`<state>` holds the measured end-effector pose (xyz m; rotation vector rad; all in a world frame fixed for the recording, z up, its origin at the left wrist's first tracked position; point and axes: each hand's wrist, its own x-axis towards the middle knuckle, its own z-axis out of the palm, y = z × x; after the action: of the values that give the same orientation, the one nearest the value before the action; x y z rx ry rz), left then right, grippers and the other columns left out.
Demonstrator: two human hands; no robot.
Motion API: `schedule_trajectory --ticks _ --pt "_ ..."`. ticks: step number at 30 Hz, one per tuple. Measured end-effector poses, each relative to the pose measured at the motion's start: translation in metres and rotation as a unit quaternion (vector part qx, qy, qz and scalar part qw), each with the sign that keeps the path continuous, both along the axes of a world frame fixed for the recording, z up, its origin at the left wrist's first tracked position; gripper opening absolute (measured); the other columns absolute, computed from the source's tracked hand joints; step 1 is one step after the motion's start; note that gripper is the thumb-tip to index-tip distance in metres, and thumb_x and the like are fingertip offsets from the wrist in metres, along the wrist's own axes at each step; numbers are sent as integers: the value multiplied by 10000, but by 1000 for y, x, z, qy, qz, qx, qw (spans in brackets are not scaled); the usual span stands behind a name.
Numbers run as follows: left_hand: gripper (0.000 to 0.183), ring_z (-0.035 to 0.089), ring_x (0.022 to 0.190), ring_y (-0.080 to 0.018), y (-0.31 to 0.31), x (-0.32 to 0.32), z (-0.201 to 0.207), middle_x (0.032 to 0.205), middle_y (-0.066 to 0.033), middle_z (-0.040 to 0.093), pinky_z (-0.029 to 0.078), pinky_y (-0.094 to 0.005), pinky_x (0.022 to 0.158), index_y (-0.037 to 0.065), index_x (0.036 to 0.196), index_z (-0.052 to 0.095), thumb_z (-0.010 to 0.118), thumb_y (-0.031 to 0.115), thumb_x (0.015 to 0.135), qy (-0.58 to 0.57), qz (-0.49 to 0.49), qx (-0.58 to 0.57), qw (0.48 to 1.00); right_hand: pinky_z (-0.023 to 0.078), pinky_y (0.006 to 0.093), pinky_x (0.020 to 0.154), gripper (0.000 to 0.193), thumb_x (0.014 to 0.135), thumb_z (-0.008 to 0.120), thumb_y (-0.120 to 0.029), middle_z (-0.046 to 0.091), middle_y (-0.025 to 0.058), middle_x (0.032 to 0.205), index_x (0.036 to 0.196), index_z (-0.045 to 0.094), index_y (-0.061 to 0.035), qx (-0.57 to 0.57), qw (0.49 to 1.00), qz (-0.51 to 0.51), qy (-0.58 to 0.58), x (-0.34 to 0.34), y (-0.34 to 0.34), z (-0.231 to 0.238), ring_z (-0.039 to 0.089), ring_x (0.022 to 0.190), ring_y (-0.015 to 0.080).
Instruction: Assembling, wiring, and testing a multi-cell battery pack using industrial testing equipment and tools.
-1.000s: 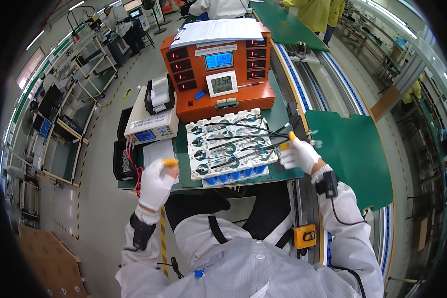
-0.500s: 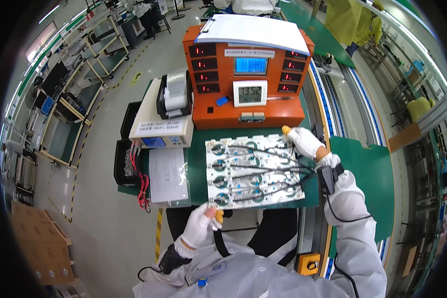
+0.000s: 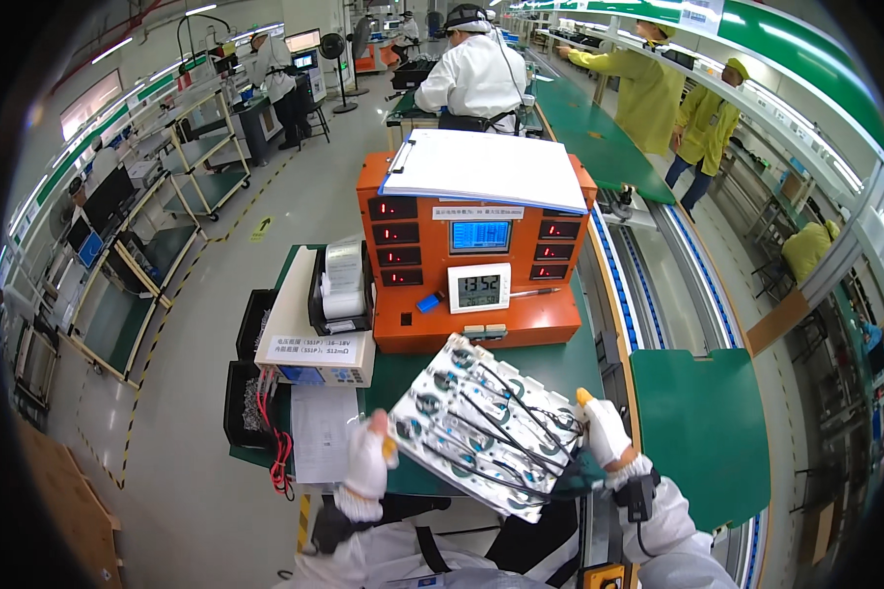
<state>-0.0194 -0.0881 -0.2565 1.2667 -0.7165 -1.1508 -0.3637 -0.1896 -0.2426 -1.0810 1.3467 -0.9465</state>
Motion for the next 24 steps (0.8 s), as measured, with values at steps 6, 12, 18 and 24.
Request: schedule_trajectory --ticks 6,12,18,24 --pt "585 422 430 -43 -117 16 -19 572 61 516 253 -238 374 173 594 535 499 633 954 0 -51 -10 999 349 246 436 500 1026 469 -448 571 28 580 791 629 -37 30 999 7 -41 -1 75 9 496 450 104" --pt "648 473 630 -117 -189 6 -34 633 13 545 386 -305 609 75 653 612 521 658 918 -66 -69 58 994 480 248 521 437 1038 465 -387 667 87 713 936 638 2 51 984 74 -155 10 106 -18 603 546 138" --pt "597 554 433 -156 -175 17 10 590 -37 575 411 -286 406 72 761 639 550 642 911 -243 -134 111 954 507 222 560 303 1018 512 -262 692 89 768 1026 630 17 49 979 150 -132 -1 95 -14 632 597 110" --pt "346 616 590 -113 -36 16 54 722 -35 642 465 -225 554 28 865 671 559 327 998 -210 -126 -99 965 503 224 655 349 980 610 -303 725 93 852 1001 674 39 95 969 227 -15 -3 125 -14 659 705 96"
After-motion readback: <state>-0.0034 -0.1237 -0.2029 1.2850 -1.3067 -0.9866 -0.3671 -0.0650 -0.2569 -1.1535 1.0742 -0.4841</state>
